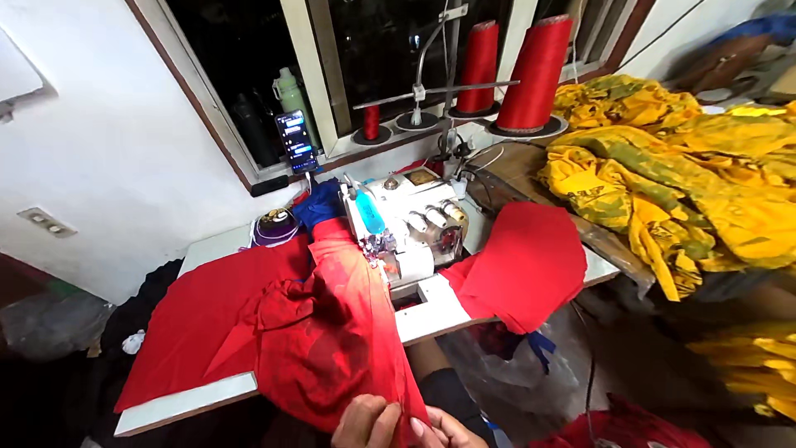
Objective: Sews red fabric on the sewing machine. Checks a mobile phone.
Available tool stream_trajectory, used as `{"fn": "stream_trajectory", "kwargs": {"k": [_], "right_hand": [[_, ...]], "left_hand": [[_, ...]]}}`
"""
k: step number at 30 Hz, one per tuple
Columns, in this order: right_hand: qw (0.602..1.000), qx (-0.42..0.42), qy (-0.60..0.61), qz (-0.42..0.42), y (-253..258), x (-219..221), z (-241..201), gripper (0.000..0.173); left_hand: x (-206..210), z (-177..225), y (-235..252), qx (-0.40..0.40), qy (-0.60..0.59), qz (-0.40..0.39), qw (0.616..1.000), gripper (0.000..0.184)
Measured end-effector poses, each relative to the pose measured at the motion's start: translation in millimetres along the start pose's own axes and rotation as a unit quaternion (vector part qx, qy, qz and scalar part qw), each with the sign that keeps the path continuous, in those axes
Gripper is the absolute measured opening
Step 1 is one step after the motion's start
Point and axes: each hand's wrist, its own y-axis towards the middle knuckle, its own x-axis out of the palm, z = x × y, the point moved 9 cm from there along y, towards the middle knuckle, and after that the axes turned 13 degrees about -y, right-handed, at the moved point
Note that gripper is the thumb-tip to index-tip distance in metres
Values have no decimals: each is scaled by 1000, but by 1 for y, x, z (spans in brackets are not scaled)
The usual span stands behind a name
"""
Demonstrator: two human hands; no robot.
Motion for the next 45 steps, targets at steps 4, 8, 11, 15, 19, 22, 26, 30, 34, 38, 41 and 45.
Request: {"fn": "stream_trajectory", "kwargs": {"k": [4, 8, 11, 15, 19, 22, 26, 30, 34, 38, 41, 45], "right_hand": [[999, 7, 31, 19, -6, -7, -17, 20], [982, 87, 164, -34, -5, -1, -1, 25], [970, 121, 206, -46, -7, 1, 5, 26], [970, 105, 213, -55, -8, 1, 4, 21], [989, 59, 132, -37, -10, -4, -2, 20], [994, 45, 97, -24, -17, -7, -1, 22], [998, 37, 26, -38, -1, -11, 7, 22], [977, -50, -203, 43, 67, -30, -14, 34], [988, -40, -150, 18, 156, -17, -29, 34], [999, -19, -34, -36, 172, 3, -23, 19], [999, 0, 52, 14, 158, 4, -19, 11], [991, 27, 129, 34, 149, 10, -11, 13]], "left_hand": [[-2, 16, 3, 53, 4, 9, 999, 16], [15, -6, -15, -12, -79, -31, 996, 25], [15, -8, -20, -26, -101, -36, 994, 25], [10, -3, -23, 3, -87, -30, 996, 22], [0, 12, -17, 45, -71, -4, 996, 16], [1, 15, -20, 50, -64, -4, 997, 15], [2, 7, -17, 24, -99, 3, 995, 17], [-18, 12, 9, 2, -136, 25, 990, 16], [-8, 18, 30, 15, -157, -22, 987, 12], [2, -32, 78, -53, -87, -35, 994, 30], [14, -77, 121, -84, 37, -13, 996, 30], [37, -127, 133, -106, 111, -65, 986, 41]]}}
